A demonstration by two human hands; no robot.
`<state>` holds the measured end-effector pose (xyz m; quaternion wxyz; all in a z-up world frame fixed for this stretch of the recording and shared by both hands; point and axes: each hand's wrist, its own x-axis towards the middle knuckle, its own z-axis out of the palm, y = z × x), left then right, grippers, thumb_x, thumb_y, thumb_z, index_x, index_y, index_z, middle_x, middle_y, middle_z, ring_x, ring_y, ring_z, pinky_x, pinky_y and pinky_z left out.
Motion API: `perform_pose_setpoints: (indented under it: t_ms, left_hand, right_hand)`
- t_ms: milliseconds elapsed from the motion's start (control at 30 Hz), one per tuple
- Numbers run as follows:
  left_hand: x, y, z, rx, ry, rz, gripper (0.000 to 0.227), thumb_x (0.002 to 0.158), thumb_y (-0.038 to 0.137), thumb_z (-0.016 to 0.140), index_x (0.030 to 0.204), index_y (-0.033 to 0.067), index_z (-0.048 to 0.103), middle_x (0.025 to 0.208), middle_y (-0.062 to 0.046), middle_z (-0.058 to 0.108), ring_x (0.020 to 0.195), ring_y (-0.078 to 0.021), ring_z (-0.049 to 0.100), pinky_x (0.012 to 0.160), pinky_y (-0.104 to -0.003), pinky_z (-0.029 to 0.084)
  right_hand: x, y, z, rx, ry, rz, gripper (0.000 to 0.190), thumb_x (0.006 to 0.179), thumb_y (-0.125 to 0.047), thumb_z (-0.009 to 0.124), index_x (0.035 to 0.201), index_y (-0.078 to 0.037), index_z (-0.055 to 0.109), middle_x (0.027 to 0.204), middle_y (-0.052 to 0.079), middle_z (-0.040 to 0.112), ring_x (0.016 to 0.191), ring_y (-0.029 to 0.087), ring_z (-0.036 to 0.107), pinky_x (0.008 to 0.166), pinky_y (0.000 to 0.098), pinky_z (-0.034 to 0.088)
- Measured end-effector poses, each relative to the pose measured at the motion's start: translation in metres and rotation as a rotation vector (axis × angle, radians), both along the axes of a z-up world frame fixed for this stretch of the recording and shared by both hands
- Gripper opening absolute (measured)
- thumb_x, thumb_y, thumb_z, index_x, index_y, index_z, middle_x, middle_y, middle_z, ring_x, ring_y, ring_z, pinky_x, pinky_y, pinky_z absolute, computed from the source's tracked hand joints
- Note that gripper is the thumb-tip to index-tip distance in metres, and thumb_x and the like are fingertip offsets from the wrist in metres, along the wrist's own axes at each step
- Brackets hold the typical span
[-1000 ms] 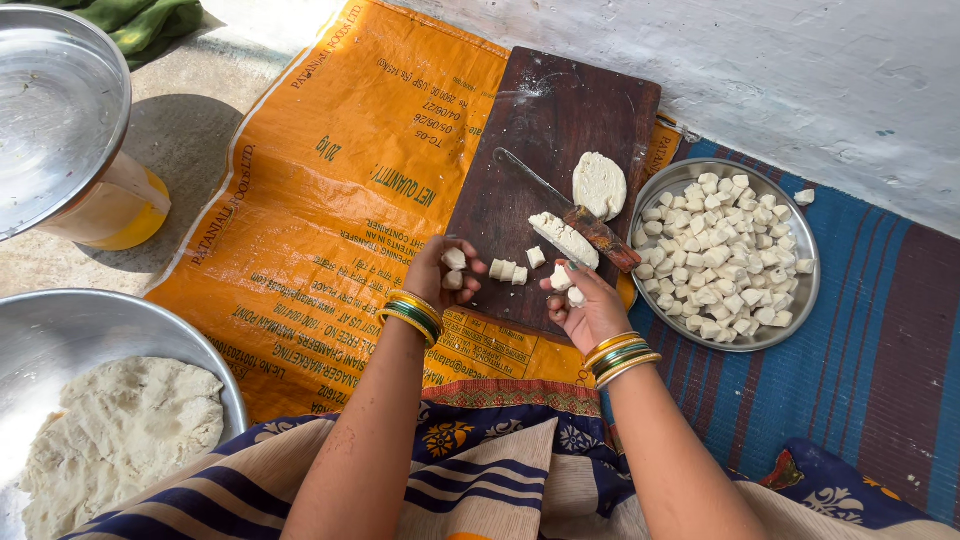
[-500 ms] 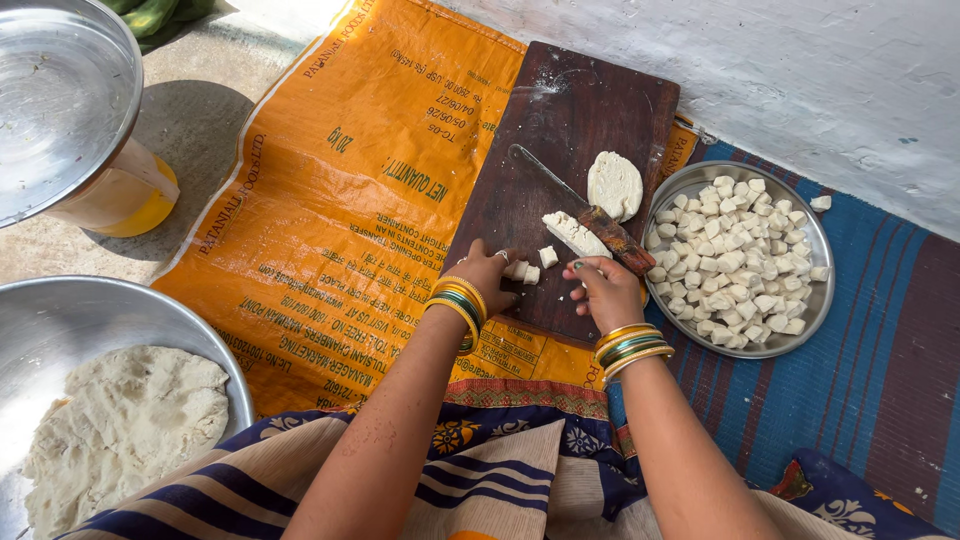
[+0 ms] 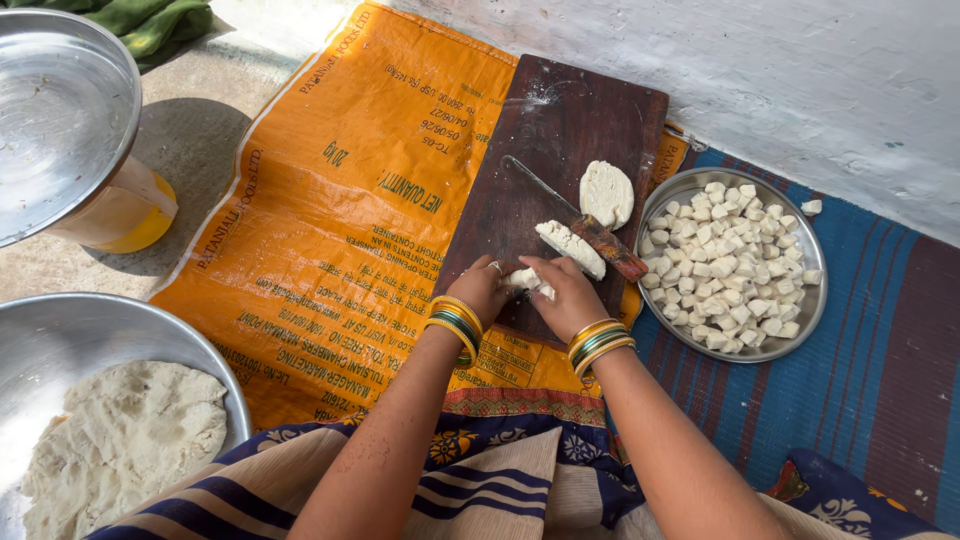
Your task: The person cuts a piece of dough into small pieces using a knife on a wooden board.
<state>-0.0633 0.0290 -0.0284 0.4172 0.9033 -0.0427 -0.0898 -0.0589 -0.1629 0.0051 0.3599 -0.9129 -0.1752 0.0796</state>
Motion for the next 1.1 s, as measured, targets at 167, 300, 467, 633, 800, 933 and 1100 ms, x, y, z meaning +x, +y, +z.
perform_pose_setpoints:
  t_ms: [167, 300, 467, 633, 800, 933, 1100]
  left_hand:
    - [0.010, -0.022, -0.020, -0.740, 0.327, 0.082, 0.040, 0.093, 0.015, 0.064, 0.133, 0.0101, 0.060, 0.106, -0.005, 0.073, 0.094, -0.0181, 0.071, 0.075, -0.032, 0.056]
    - [0.019, -0.034, -0.017, -1.073, 0.593, 0.178, 0.036, 0.098, 0.020, 0.057, 0.131, 0.0056, 0.061, 0.089, -0.006, 0.070, 0.071, -0.0149, 0.062, 0.059, -0.030, 0.048]
    - [0.007, -0.098, 0.024, -1.074, 0.073, 0.209, 0.034, 0.097, 0.010, 0.054, 0.124, -0.0008, 0.070, 0.109, -0.013, 0.076, 0.090, -0.0180, 0.071, 0.079, -0.032, 0.058]
    - [-0.047, -0.185, 0.079, -0.262, -0.408, 0.104, 0.050, 0.079, 0.017, 0.067, 0.129, 0.0179, 0.066, 0.138, -0.016, 0.056, 0.135, -0.0421, 0.049, 0.116, -0.056, 0.033]
    - [-0.056, -0.197, 0.104, -0.486, -0.548, -0.195, 0.061, 0.078, 0.019, 0.067, 0.139, 0.0143, 0.057, 0.141, -0.016, 0.055, 0.140, -0.0384, 0.051, 0.123, -0.057, 0.031]
    - [-0.054, -0.175, 0.082, -0.399, -0.476, -0.092, 0.057, 0.085, 0.011, 0.061, 0.141, 0.0184, 0.059, 0.141, -0.013, 0.058, 0.139, -0.0356, 0.054, 0.123, -0.050, 0.044]
    - [-0.019, -0.130, 0.040, 0.017, -0.346, 0.426, 0.069, 0.078, 0.014, 0.073, 0.143, 0.0109, 0.051, 0.138, -0.021, 0.050, 0.132, -0.0433, 0.048, 0.115, -0.053, 0.036]
  right_hand:
    - [-0.008, -0.006, -0.007, 0.442, 0.232, -0.240, 0.043, 0.088, -0.003, 0.070, 0.129, -0.015, 0.067, 0.117, 0.012, 0.061, 0.103, 0.025, 0.065, 0.091, 0.0415, 0.056]
    - [-0.014, -0.022, -0.005, 1.264, 0.658, -0.467, 0.038, 0.095, -0.011, 0.066, 0.133, -0.006, 0.064, 0.113, 0.012, 0.066, 0.098, 0.024, 0.065, 0.090, 0.0416, 0.054]
    - [-0.020, -0.044, 0.003, 1.687, 0.675, -0.672, 0.039, 0.093, -0.023, 0.061, 0.129, -0.008, 0.061, 0.115, 0.011, 0.067, 0.102, 0.026, 0.066, 0.090, 0.0412, 0.054]
    - [-0.028, -0.069, -0.003, 2.044, 0.709, -0.048, 0.041, 0.098, -0.037, 0.059, 0.125, -0.006, 0.061, 0.121, 0.010, 0.066, 0.107, 0.025, 0.060, 0.103, 0.0419, 0.048]
    - [-0.032, -0.118, -0.026, 2.166, 0.525, -0.666, 0.039, 0.097, -0.039, 0.058, 0.120, -0.010, 0.067, 0.124, 0.005, 0.069, 0.120, 0.020, 0.059, 0.100, 0.0378, 0.047]
    - [0.012, -0.192, -0.034, 2.116, 0.364, -1.102, 0.026, 0.092, -0.026, 0.061, 0.110, -0.009, 0.069, 0.122, 0.011, 0.071, 0.122, 0.027, 0.064, 0.098, 0.0464, 0.061]
    - [0.057, -0.262, -0.002, 1.784, 0.148, -1.343, 0.056, 0.078, -0.028, 0.065, 0.130, -0.008, 0.057, 0.144, 0.019, 0.053, 0.134, 0.035, 0.057, 0.110, 0.0559, 0.050]
